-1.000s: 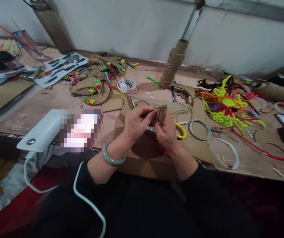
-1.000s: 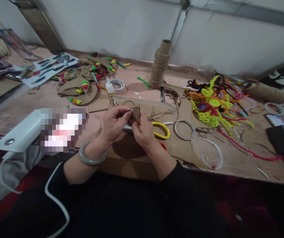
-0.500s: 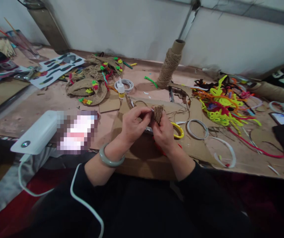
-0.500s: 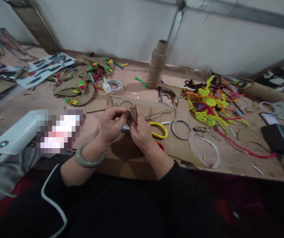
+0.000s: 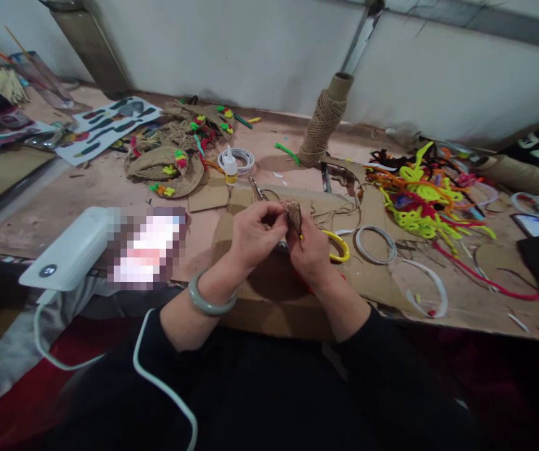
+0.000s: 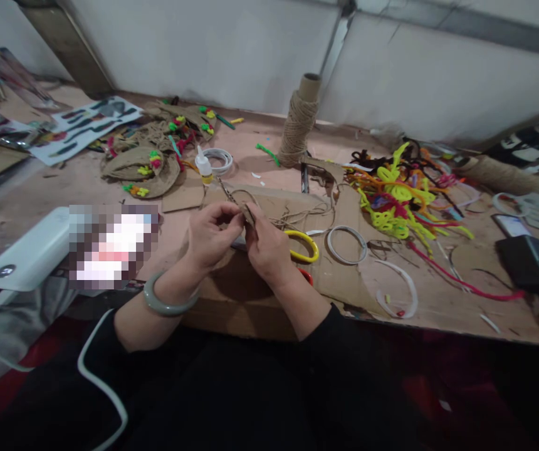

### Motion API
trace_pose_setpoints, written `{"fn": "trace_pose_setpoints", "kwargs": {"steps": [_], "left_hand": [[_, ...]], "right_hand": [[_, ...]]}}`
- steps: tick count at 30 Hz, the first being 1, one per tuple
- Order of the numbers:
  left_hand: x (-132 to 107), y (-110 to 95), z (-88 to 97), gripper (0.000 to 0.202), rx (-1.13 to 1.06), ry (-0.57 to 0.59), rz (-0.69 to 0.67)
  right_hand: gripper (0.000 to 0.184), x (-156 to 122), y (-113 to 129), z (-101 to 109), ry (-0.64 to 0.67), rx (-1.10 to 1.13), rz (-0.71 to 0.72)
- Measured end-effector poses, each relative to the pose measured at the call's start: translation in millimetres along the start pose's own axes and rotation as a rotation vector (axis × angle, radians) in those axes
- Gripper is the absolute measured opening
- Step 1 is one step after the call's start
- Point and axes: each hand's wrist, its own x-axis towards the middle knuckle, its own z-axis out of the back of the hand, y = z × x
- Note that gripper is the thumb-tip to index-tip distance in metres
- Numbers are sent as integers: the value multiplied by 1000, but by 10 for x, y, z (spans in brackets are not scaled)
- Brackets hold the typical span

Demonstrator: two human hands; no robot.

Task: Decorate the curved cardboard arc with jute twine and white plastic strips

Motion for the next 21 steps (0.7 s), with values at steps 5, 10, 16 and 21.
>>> {"fn": "trace_pose_setpoints", "kwargs": {"steps": [5, 10, 16, 21], "left_hand": [[7, 10, -11, 3, -96, 12, 131], [14, 24, -6, 13, -200, 25, 241], [16, -11, 8, 17, -206, 28, 155], [19, -18, 26, 22, -208, 85, 157]], "right_hand": [[37, 6, -5, -5, 3, 9, -13], [39, -7, 6, 5, -19, 9, -27], [38, 9, 29, 14, -30, 54, 1], [38, 11, 26, 9, -40, 40, -24]]}}
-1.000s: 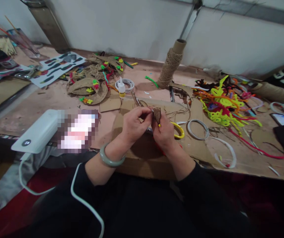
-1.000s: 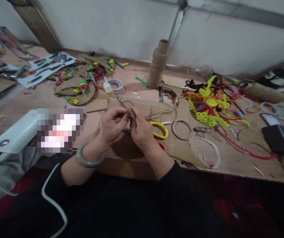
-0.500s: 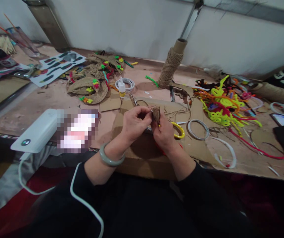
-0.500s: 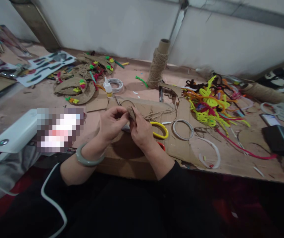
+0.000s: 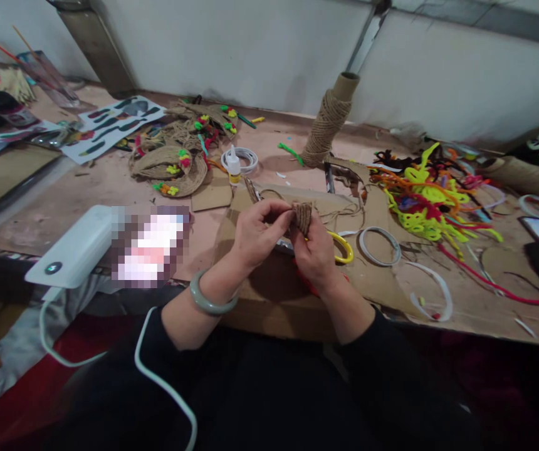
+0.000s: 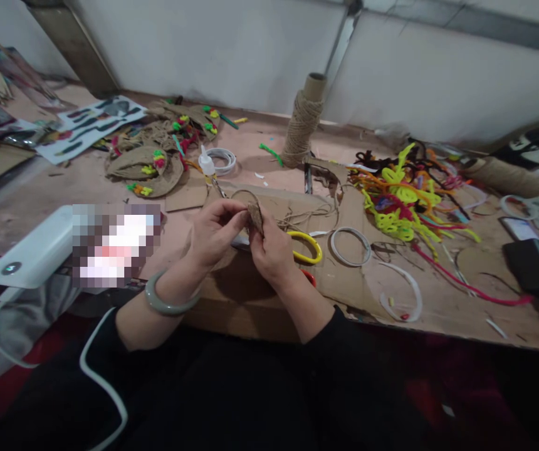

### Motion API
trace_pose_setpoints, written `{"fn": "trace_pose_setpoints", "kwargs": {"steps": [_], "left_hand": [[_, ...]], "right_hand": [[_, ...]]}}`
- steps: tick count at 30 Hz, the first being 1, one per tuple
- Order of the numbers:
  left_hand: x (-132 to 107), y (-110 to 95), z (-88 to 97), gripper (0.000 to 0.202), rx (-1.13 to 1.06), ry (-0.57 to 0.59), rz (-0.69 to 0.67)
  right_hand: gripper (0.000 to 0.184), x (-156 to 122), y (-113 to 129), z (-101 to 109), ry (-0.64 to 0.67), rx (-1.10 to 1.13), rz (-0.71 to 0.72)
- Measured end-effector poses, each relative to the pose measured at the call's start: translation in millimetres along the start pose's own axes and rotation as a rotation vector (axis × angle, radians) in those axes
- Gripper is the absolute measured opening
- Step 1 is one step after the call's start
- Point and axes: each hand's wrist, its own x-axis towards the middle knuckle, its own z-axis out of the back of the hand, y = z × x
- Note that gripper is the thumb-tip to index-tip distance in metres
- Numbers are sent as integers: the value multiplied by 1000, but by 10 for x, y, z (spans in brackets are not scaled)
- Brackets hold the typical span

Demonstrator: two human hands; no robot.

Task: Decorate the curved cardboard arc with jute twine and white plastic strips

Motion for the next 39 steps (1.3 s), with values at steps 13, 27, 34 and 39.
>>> {"fn": "trace_pose_setpoints", "kwargs": {"steps": [13, 27, 34, 39], "left_hand": [[50, 50, 26, 29, -135, 94, 146], [60, 35, 29, 32, -126, 101, 160], [47, 87, 22, 33, -140, 138, 117], [46, 89, 31, 34, -94, 128, 108]], "right_hand": [[39, -24, -68, 29, 45, 7, -60], [40, -30, -73, 4, 56, 0, -57], [39, -24, -72, 11, 35, 24, -42], [39, -6, -40, 18, 26, 10, -23]]}}
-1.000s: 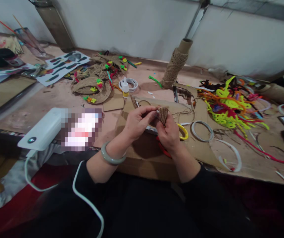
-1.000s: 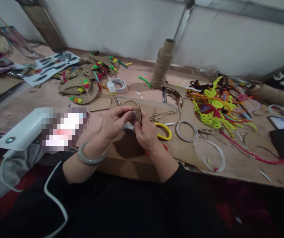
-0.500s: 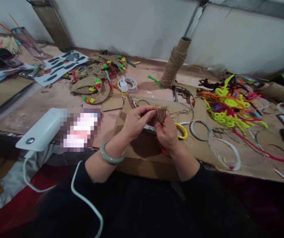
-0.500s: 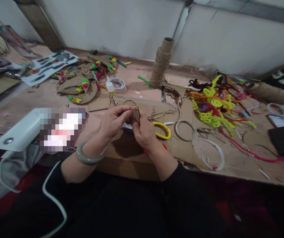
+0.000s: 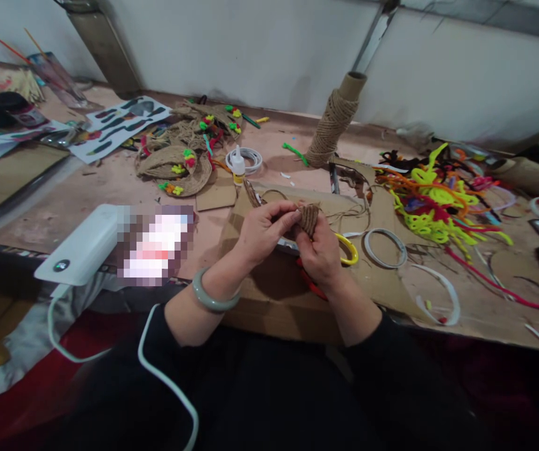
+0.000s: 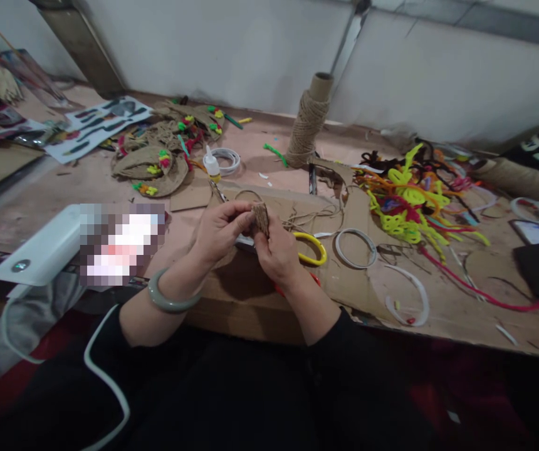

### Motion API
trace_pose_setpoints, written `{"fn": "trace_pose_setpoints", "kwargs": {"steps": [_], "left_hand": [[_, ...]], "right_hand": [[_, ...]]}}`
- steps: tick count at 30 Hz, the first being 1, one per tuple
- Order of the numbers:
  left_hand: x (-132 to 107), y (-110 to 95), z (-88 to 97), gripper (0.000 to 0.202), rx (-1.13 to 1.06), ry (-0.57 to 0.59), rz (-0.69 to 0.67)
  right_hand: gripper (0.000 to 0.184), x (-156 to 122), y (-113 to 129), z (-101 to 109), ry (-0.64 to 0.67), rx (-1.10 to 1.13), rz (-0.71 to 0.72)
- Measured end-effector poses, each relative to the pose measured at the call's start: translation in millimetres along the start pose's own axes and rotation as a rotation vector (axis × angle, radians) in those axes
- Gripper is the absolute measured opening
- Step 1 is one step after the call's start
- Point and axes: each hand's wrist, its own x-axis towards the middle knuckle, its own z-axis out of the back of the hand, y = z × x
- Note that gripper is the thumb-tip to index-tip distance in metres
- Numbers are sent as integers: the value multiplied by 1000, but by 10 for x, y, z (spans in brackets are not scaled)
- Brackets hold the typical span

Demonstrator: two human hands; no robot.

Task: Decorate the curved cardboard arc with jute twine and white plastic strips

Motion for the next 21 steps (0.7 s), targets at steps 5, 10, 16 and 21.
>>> {"fn": "trace_pose_setpoints", "kwargs": {"steps": [5, 10, 16, 21], "left_hand": [[-9, -35, -1, 33, 28, -15, -10], [-22, -56, -10, 35, 12, -21, 6], [-25, -51, -9, 37, -2, -29, 26], [-42, -83, -34, 39, -26, -59, 53]], "right_hand": [[39, 7, 20, 2, -19, 18, 44], [40, -9, -4, -7, -28, -2, 52], [42, -16, -5, -8, -21, -5, 51], [38, 0, -43, 4, -17, 13, 64]]}}
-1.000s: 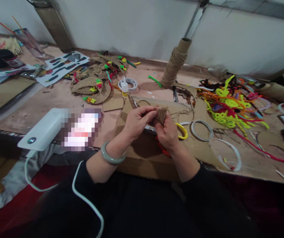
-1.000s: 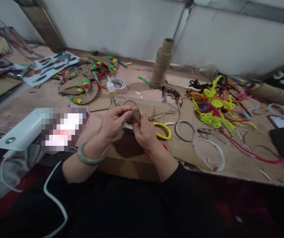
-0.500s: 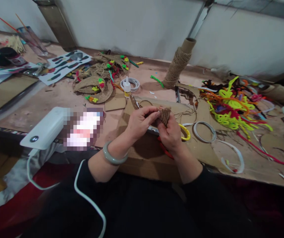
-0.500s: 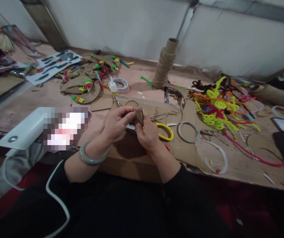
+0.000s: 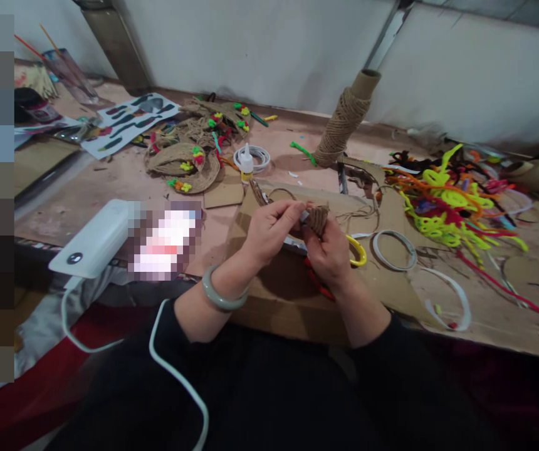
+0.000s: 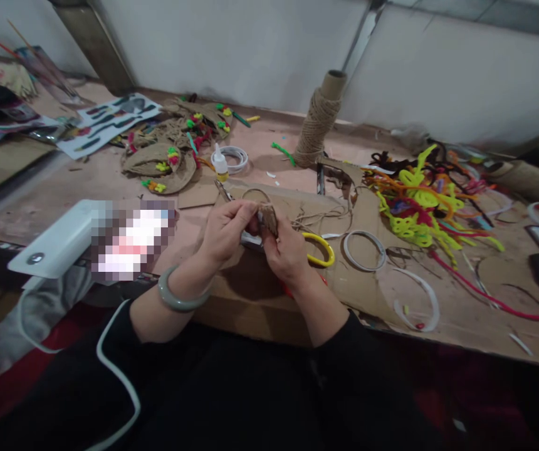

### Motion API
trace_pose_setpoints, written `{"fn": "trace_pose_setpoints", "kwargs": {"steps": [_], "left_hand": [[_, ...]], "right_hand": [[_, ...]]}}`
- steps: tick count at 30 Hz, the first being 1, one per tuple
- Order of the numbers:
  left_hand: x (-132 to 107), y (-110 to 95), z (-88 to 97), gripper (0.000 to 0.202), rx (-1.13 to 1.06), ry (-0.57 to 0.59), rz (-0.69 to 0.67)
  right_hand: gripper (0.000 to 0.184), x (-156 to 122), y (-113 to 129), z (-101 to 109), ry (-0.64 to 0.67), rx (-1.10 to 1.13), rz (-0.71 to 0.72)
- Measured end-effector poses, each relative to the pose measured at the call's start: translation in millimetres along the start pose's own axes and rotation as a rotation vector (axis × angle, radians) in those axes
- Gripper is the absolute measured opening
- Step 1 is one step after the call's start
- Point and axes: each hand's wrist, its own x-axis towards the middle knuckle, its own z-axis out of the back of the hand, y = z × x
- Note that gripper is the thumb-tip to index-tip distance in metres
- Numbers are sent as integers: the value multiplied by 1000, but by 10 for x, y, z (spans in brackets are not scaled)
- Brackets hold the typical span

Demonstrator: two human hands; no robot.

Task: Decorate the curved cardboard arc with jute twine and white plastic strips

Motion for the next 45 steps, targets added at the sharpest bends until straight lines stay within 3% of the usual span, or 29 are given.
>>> {"fn": "trace_pose_setpoints", "kwargs": {"steps": [3, 6, 8, 12, 17, 22, 30, 45], "left_hand": [[-93, -73, -10, 44, -51, -10, 8], [-270, -201, 59, 49, 46, 112, -40], [-419, -286, 163, 41, 150, 223, -52], [-722, -337, 451, 27, 345, 362, -223], [-970, -201, 779, 19, 440, 355, -327], [-1004, -74, 955, 16, 452, 339, -418], [-965, -25, 1002, 24, 439, 488, -424], [-953, 14, 1021, 29, 413, 669, -358]], "right_hand": [[33, -2, -60, 9, -18, 9, -28], [31, -15, -112, 17, -39, 24, -54], [30, -26, -129, 16, -45, 13, -75], [29, -37, -121, -8, -98, 9, -131], [33, -14, -90, -47, -165, 147, -183], [39, 1, -202, -42, -255, 213, -177], [44, 58, -319, -22, -317, 279, -192], [43, 90, -140, -29, -296, 227, -311]]}}
